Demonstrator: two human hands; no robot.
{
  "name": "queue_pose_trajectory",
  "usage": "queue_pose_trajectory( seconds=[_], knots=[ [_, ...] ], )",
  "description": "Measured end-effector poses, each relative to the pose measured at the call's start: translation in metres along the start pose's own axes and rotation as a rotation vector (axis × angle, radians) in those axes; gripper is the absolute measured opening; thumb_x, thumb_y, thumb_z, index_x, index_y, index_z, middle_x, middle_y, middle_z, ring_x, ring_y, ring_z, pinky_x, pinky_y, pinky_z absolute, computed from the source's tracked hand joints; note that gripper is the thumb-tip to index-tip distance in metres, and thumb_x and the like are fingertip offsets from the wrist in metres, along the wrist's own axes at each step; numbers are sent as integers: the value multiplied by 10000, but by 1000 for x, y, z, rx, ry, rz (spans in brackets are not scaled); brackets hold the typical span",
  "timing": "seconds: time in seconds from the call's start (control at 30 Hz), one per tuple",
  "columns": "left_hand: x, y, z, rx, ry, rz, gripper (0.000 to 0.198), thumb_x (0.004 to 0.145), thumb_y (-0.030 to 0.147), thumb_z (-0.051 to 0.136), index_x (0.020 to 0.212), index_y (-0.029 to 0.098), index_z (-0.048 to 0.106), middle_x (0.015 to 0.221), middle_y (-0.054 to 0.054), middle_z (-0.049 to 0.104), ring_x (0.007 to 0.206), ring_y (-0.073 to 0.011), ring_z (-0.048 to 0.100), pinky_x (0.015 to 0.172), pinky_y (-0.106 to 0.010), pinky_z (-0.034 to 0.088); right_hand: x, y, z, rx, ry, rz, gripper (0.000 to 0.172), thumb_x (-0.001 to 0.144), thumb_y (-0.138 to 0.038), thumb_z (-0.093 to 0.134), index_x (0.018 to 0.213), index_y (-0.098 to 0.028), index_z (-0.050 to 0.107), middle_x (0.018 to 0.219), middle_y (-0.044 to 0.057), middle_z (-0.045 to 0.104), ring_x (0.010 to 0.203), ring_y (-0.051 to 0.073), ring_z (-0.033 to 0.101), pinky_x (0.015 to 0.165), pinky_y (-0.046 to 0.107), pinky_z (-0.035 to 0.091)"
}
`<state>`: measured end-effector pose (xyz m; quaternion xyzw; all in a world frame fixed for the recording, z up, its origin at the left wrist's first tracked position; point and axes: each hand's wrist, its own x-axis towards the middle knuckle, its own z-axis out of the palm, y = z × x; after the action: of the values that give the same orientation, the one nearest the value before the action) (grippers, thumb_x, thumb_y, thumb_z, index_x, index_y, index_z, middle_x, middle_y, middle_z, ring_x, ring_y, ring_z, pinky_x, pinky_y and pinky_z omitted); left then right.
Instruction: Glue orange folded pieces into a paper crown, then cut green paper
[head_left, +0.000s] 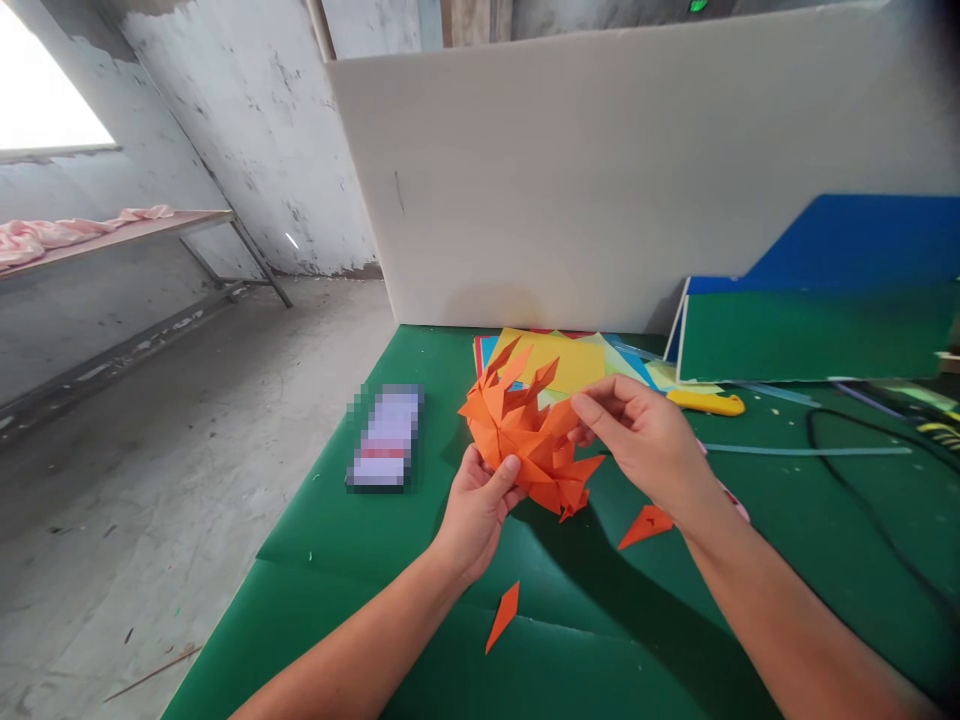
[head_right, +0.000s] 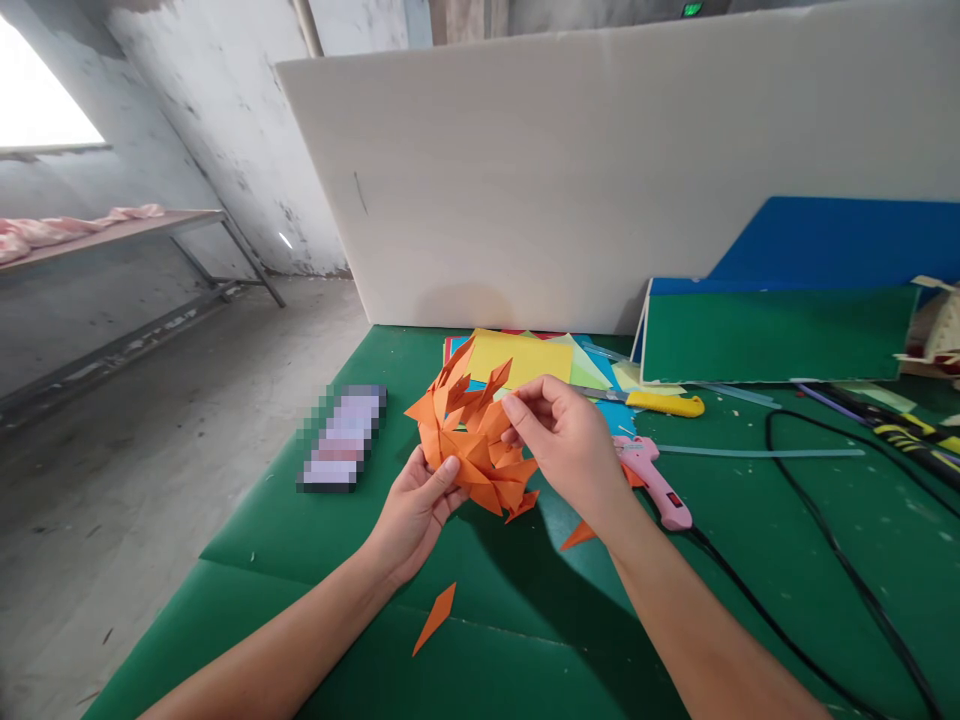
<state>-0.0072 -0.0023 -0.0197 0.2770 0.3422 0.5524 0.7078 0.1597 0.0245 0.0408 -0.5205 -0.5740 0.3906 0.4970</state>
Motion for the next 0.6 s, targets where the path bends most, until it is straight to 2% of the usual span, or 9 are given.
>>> queue_pose_trajectory(
  seconds=[0.6],
  knots=[
    [1,-2,-1,-50,-15,-10,310,799,279,729,1055,211,569,1142,-55,658,923,-153,649,816,-297,513,-1,2,1,7,-23,-5,304,811,-503,649,823,-207,582,716,5,661,618,134,646,607,260,541]
  ],
)
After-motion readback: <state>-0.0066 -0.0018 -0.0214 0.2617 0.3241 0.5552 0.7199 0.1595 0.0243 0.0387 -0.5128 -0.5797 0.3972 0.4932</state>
